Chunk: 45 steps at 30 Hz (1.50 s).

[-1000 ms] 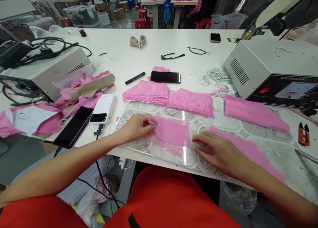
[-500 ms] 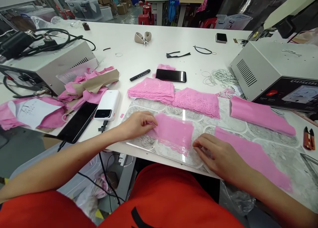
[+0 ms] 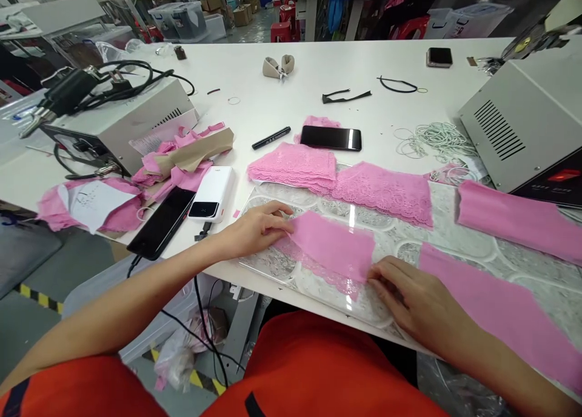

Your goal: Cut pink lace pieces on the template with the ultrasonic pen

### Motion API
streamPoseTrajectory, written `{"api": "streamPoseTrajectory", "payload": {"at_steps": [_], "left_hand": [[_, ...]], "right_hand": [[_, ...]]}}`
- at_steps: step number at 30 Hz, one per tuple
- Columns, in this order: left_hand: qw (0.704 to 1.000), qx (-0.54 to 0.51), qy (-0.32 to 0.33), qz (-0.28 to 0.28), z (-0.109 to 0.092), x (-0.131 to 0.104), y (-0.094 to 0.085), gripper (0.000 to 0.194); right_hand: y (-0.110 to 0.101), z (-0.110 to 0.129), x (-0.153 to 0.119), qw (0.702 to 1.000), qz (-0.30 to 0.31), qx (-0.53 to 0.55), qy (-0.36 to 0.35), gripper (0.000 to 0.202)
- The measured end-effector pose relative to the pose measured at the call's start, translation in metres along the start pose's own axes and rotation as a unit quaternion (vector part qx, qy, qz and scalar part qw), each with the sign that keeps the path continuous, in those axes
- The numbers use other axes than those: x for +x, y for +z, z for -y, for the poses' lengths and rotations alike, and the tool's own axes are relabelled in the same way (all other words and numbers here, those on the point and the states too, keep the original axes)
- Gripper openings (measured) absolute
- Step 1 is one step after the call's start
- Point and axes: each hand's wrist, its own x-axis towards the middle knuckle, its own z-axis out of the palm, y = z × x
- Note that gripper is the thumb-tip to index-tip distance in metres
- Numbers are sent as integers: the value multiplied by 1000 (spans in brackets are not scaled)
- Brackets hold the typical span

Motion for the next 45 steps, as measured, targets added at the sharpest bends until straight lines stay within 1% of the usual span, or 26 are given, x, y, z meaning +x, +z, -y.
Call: {"api": "streamPoseTrajectory", "payload": {"at_steps": [3,6,12,15,18,22,25,27,29,31,33,34,35,37,40,42,45], "left_hand": [[999,12,32,0,3,-2,-2,23],[998,44,47,-4,5,-3,-3,24],[988,127,85,4,8,-4,-4,29],[986,137,92,4,12,-7,-7,28],[986,136,101,-4,10,-9,-7,27],[985,133,113,-2,-7,-13,5,27],[983,133,128,3,-25,-12,16,28],[981,135,139,8,-35,-7,19,27],[979,143,148,14,-42,2,17,27],[976,148,156,18,-49,17,14,28],[974,147,169,20,-57,35,14,29],[972,144,182,19,-62,45,18,29],[970,140,199,19,-68,56,23,29],[961,131,243,25,-79,78,40,27],[945,116,299,62,-93,112,69,28],[940,96,314,90,-98,132,85,28],[937,73,320,120,-97,155,97,28]], "right_hand": [[-2,7,-1,1000,-2,11,2,14],[-1,14,0,1000,-11,7,-16,14],[13,26,1,999,-30,-7,-21,10],[18,28,-2,999,-39,-12,-24,8],[18,25,-4,999,-37,-18,-32,15],[6,11,-10,998,-21,-55,-33,20],[-12,1,-19,996,-14,-85,-20,20],[-27,-2,-26,997,-34,-73,0,17],[-44,-5,-35,996,-78,-36,23,14],[-60,-8,-47,990,-130,-10,54,18],[-72,-12,-63,981,-170,-16,92,19],[-75,-15,-72,976,-182,-26,112,19],[-78,-19,-83,972,-190,-38,130,18],[-78,-25,-105,965,-200,-60,160,15],[-73,-33,-133,953,-217,-89,192,16],[-69,-38,-147,947,-228,-100,204,17],[-67,-43,-159,938,-244,-112,220,20]]}}
